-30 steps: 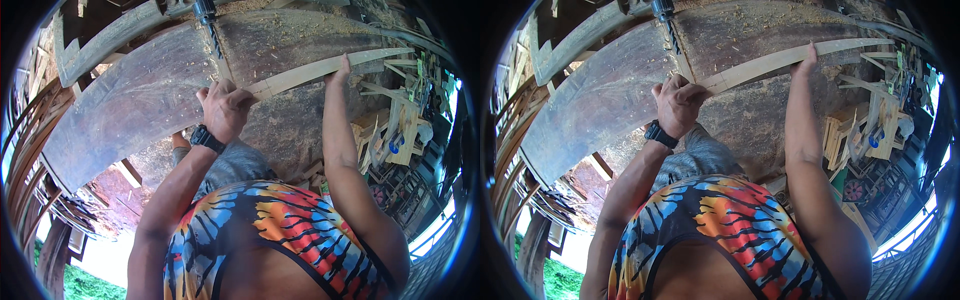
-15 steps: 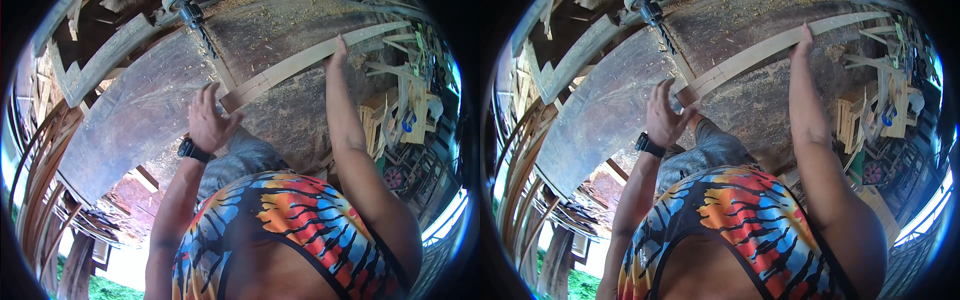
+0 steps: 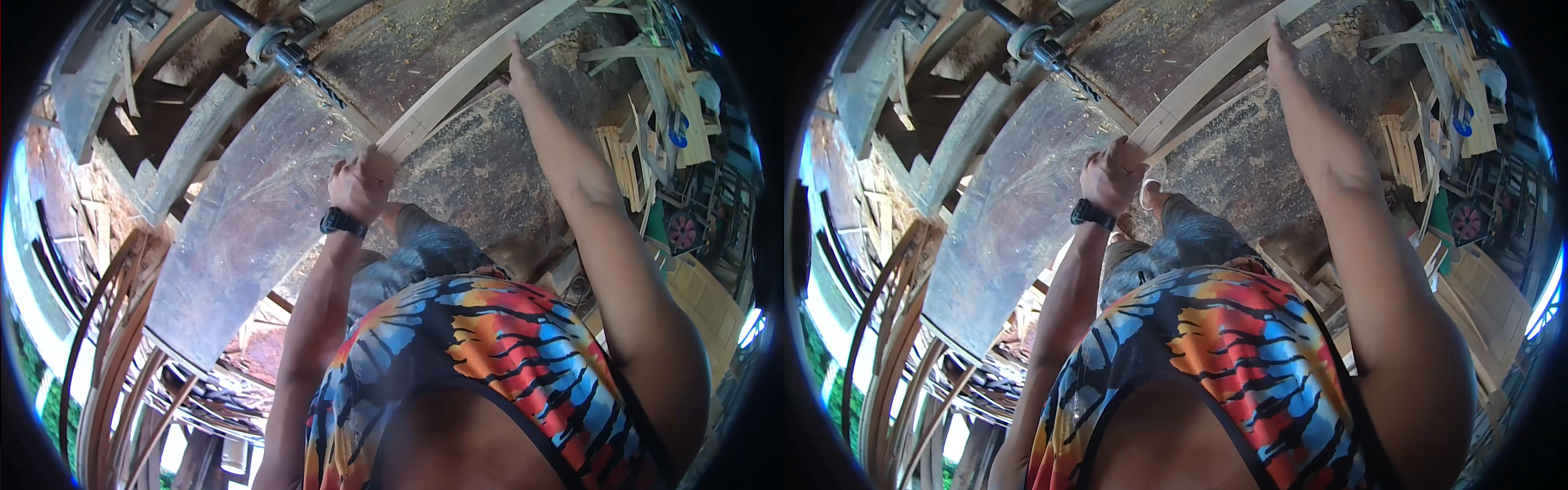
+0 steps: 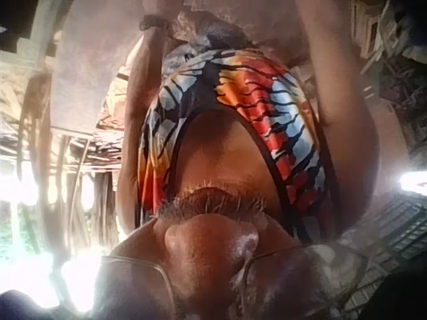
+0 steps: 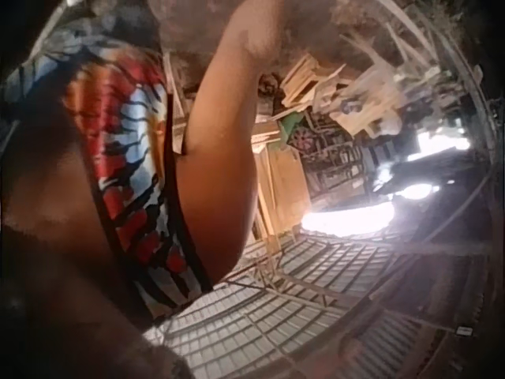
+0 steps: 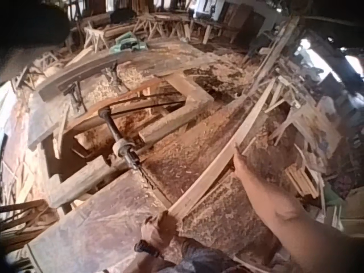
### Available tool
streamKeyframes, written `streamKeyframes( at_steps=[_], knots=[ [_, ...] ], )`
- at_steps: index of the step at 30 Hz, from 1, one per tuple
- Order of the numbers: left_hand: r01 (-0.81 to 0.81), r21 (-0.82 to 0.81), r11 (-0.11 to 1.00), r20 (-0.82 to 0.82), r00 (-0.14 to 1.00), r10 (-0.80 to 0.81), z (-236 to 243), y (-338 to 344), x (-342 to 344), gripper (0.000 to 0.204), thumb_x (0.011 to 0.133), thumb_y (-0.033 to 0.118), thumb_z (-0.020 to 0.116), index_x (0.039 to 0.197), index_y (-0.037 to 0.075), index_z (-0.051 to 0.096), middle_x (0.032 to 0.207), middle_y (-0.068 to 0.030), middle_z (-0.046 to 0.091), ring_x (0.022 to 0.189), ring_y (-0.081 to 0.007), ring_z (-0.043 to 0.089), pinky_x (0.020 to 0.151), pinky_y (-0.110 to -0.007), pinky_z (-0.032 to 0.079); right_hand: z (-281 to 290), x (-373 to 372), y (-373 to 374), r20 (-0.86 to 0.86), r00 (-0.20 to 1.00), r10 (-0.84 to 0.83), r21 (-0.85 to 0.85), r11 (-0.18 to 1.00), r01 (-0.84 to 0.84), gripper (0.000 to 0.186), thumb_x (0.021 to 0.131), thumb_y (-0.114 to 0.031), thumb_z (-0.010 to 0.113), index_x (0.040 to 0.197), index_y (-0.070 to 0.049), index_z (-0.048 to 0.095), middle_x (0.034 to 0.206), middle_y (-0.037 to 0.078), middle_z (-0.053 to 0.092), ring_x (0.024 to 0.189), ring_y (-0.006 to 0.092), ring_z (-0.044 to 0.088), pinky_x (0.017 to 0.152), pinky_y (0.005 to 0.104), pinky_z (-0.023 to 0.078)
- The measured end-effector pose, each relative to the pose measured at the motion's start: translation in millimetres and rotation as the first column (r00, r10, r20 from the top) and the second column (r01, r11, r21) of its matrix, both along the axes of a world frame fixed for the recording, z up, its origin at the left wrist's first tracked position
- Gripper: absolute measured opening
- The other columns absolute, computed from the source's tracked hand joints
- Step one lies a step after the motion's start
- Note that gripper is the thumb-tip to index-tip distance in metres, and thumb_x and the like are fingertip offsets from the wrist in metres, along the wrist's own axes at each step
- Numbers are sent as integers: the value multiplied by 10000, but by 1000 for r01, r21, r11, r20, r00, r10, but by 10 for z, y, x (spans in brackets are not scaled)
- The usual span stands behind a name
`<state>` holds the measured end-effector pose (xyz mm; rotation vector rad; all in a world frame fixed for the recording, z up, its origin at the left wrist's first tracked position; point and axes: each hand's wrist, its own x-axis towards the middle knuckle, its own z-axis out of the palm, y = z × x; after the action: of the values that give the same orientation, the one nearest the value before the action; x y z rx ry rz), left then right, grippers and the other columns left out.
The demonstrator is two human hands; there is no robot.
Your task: The person uses a handheld power planer to smooth the surface of a wooden board and then positions the board under a drill press to create holes at marked points.
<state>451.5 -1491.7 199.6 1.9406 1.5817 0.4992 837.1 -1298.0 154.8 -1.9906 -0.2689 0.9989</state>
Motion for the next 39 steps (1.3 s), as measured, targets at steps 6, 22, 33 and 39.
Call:
streamKeyframes(
  at_steps=[6, 22, 33, 39],
  knots=[
    [44, -22, 999, -3, 999, -45, 41, -119, -464, 555, 776, 314, 796, 1261, 99, 632, 956, -159, 758, 899, -369, 725, 891, -466, 555, 298, -94, -1455, 313, 722, 618, -341, 782, -522, 857, 939, -671, 579, 1517, -51, 450, 1503, 210, 490, 1333, 344, 521, 1050, 429, 478],
    [-108, -138, 985, -44, 994, 102, 301, -2066, -3244, 590, 735, 288, 863, 1255, 116, 640, 969, -156, 739, 914, -365, 707, 787, -459, 548, 506, -468, -5469, -375, 774, 510, -706, 384, -595, 675, 998, -423, 638, 1534, -74, 419, 1311, 118, 652, 1006, 228, 658, 806, 399, 530],
    [-424, 228, 876, -414, 772, 482, 320, -3032, -3711, 774, 913, 302, 708, 1561, 71, 352, 1627, -198, 331, 1486, -430, 314, 1182, -582, 274, 567, -883, -4941, -253, 714, 653, -531, 523, -667, 531, 1017, -335, 620, 1468, -76, 512, 1261, 72, 665, 947, 190, 660, 799, 328, 512],
    [-508, 76, 858, -426, 761, 489, 369, -2892, -2873, 893, 879, 307, 701, 1574, -36, 257, 1668, -248, 188, 1552, -426, 149, 1243, -599, 81, 933, -1573, -4633, -158, 725, 670, -474, 593, -651, 614, 1014, -343, 629, 1521, -46, 452, 1364, 61, 612, 1039, 162, 634, 805, 296, 505]
  ],
)
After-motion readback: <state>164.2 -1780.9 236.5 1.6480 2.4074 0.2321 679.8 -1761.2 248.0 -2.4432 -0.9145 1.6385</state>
